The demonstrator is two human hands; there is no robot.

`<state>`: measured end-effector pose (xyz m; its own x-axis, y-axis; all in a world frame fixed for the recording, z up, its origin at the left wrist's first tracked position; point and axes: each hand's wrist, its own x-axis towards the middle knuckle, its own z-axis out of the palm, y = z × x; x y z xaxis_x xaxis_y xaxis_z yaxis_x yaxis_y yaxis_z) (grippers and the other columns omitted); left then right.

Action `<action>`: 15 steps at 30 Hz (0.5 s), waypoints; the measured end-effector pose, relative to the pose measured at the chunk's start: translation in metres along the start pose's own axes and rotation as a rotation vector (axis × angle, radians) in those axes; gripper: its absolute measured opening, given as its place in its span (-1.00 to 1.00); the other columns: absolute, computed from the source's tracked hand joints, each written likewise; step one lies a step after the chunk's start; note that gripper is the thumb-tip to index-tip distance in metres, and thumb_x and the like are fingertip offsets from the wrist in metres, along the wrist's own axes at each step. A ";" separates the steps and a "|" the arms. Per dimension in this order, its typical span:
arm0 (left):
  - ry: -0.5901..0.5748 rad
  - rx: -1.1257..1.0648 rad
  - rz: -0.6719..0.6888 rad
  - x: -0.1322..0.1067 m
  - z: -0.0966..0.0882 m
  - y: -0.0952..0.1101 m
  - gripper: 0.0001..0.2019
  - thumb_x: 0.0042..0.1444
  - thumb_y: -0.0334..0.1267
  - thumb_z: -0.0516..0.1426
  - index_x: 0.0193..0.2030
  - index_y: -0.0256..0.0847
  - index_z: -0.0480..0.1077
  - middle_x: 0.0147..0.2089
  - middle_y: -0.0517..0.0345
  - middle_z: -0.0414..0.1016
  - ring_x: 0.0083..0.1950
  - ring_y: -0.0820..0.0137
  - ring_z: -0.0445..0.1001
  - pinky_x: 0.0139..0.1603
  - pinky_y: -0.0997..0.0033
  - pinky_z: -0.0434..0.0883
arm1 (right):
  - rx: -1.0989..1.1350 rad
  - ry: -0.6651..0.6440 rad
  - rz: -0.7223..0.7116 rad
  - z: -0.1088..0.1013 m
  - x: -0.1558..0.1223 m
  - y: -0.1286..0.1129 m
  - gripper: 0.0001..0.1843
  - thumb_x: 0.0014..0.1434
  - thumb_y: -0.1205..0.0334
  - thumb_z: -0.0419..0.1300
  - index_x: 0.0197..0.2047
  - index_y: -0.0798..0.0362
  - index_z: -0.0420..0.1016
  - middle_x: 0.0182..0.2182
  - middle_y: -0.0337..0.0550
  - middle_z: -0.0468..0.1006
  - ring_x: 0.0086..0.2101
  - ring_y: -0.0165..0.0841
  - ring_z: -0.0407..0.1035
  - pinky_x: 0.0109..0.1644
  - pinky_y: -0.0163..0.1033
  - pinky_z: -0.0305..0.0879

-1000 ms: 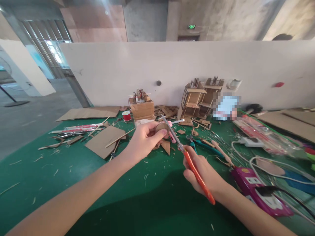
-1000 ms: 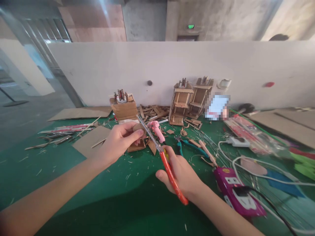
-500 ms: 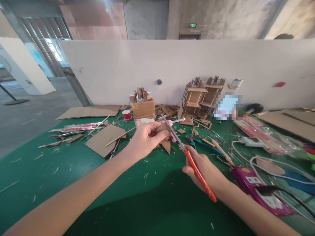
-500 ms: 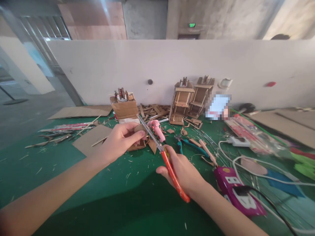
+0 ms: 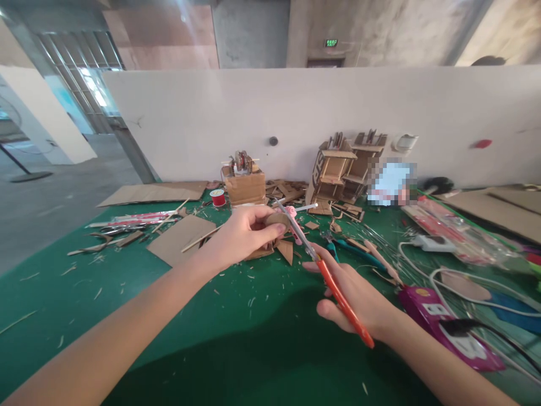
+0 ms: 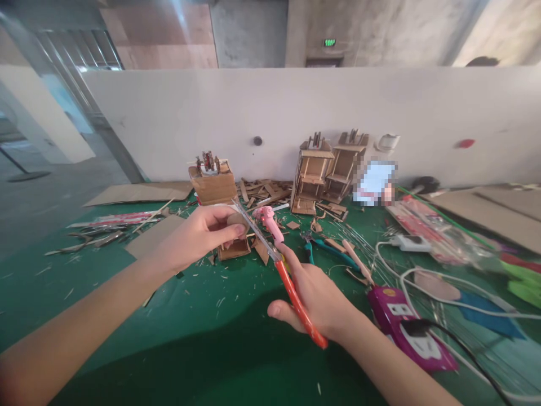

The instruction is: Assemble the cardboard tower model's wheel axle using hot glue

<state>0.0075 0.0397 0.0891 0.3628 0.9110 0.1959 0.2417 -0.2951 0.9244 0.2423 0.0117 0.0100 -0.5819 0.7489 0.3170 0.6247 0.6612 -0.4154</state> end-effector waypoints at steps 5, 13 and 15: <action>0.007 -0.081 0.034 0.000 0.003 -0.005 -0.85 0.16 -0.20 0.15 -0.29 -0.25 0.41 -0.51 0.30 0.28 -0.47 0.55 0.28 -0.46 0.56 0.30 | 0.054 0.016 0.010 -0.001 0.001 -0.004 0.02 0.14 -0.41 -0.11 0.40 0.17 -0.23 -0.31 0.02 0.56 -0.46 -0.19 0.45 -0.38 -0.16 0.35; 0.027 0.017 0.078 -0.002 0.007 -0.005 -0.81 0.18 -0.14 0.12 -0.30 -0.24 0.39 -0.53 0.30 0.22 -0.50 0.53 0.25 -0.52 0.55 0.24 | 0.129 0.020 0.066 0.001 0.001 -0.005 0.00 0.13 -0.40 -0.08 0.39 0.14 -0.15 -0.27 0.08 0.57 -0.40 -0.13 0.46 -0.33 -0.10 0.38; 0.037 0.010 0.075 -0.001 0.009 -0.006 -0.81 0.18 -0.14 0.12 -0.29 -0.24 0.39 -0.52 0.29 0.23 -0.51 0.53 0.24 -0.53 0.54 0.22 | 0.140 0.019 0.077 0.003 0.001 -0.003 -0.02 0.14 -0.40 -0.11 0.37 0.16 -0.10 -0.30 0.08 0.57 -0.41 -0.13 0.47 -0.33 -0.10 0.38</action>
<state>0.0134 0.0380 0.0802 0.3470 0.8962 0.2764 0.2241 -0.3654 0.9035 0.2381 0.0106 0.0088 -0.5244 0.7986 0.2954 0.5873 0.5904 -0.5536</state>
